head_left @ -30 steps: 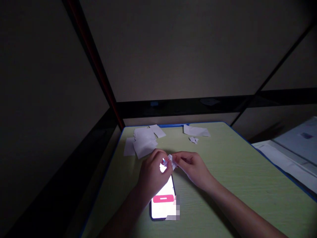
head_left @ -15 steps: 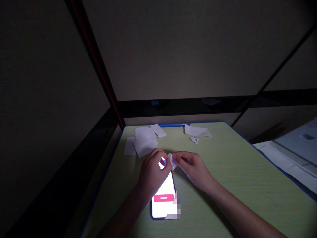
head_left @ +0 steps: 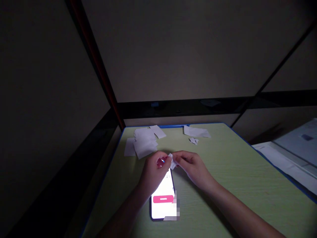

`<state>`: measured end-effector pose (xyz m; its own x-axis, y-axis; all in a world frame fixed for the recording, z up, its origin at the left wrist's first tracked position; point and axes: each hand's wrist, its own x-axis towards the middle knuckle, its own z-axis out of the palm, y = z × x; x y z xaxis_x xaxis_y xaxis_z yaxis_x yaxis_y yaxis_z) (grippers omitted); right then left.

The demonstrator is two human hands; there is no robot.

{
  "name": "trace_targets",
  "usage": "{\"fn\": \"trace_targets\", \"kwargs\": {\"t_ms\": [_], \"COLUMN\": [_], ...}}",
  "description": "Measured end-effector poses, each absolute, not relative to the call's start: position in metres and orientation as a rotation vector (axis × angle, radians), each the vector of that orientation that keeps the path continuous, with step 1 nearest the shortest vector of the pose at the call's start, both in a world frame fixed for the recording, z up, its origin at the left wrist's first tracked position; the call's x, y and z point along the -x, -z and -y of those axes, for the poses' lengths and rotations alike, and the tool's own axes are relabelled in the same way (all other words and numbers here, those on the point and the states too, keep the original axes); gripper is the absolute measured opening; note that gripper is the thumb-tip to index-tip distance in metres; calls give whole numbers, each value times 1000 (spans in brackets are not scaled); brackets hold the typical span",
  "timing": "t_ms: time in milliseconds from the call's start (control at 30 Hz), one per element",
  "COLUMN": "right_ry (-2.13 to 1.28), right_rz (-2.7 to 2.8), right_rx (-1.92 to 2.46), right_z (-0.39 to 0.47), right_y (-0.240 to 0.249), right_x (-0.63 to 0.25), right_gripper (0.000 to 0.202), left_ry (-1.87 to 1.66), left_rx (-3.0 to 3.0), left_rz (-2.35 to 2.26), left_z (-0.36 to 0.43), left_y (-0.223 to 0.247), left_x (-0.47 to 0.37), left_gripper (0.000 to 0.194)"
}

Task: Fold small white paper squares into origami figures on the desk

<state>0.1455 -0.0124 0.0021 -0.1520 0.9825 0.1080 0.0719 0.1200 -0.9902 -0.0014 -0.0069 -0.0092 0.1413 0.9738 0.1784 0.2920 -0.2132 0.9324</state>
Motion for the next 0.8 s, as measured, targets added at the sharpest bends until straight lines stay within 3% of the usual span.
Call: {"fn": "trace_targets", "kwargs": {"t_ms": [800], "right_ry": [-1267], "right_rz": [1317], "right_rx": [1146], "right_z": [12], "right_y": [-4], "right_x": [-146], "right_gripper": [24], "left_ry": [-1063], "left_rx": [-1448], "left_rz": [-1159], "left_z": [8], "left_y": [-11], "left_x": [4], "left_gripper": [21]}}
